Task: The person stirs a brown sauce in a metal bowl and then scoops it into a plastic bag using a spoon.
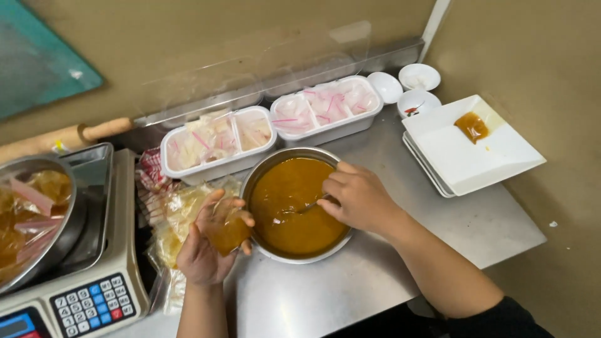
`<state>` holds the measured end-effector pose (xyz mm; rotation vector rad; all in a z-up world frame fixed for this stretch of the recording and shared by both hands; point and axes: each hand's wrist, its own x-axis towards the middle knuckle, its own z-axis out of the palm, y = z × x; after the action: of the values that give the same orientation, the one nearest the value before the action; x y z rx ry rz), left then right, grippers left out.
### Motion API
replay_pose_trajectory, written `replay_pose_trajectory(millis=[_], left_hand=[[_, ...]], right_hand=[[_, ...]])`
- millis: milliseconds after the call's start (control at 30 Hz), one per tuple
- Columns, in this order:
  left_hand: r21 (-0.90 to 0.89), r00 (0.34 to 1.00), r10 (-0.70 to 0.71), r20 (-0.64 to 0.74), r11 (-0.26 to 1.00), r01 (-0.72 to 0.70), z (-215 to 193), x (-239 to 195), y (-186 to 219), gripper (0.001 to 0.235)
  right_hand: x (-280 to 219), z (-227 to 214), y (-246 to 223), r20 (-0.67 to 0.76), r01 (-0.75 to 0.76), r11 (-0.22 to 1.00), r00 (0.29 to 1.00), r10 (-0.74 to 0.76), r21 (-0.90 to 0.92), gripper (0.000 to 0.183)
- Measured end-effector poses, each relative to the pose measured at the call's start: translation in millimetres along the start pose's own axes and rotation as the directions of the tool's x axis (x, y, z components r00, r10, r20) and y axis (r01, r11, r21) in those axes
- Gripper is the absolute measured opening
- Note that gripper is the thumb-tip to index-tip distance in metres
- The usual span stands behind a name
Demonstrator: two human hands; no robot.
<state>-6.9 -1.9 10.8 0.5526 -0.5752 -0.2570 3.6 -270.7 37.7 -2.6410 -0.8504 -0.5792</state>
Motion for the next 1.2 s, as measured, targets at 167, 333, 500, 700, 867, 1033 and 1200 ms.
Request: replay_pose_trajectory(millis=[167, 333, 500, 700, 867, 1033, 1200], left_hand=[[-0.038, 0.999, -0.014, 0.032, 0.999, 0.015, 2.4, 2.9, -3.7, 0.051], [-0.068, 0.999, -0.049, 0.023, 0.996, 0.05, 4.3, 1.1, -10.8, 0.05], [-0.033, 0.997, -0.07, 0.023, 0.997, 0.071, 4.9, 0.5, -15.0, 0.05], [-0.062, 0.996, -0.083, 0.034, 0.994, 0.085, 5.1, -1.0, -11.4, 0.05], [0.022, 0.999, -0.015, -0.04, 1.0, 0.016, -3.4, -0.4, -22.5, 0.061], [0.016, 0.998, -0.048, -0.04, 0.999, 0.049, -1.8, 0.6, -20.9, 0.063], [0.005, 0.998, -0.039, -0.045, 0.999, 0.039, -0.8, 0.8, -19.2, 0.064]], right_hand=[[-4.9, 13.3, 10.2, -0.045, 0.031, 0.999, 0.998, -0.033, -0.036, 0.021], [-5.0, 12.6, 13.8, -0.016, -0.016, 1.0, 1.0, 0.016, 0.006, 0.022], [-7.1, 11.3, 19.9, 0.006, -0.091, 0.995, 0.996, 0.091, -0.035, 0.023], [-6.0, 9.9, 34.0, 0.015, -0.151, 0.984, 0.988, 0.153, -0.092, 0.022], [-0.6, -12.7, 26.6, 0.002, -0.207, 0.96, 0.978, 0.211, -0.188, 0.019], [-5.0, -14.5, 33.2, -0.05, -0.283, 0.923, 0.959, 0.28, -0.261, 0.022], [-6.4, -11.2, 34.2, -0.055, -0.309, 0.904, 0.95, 0.307, -0.296, 0.024]])
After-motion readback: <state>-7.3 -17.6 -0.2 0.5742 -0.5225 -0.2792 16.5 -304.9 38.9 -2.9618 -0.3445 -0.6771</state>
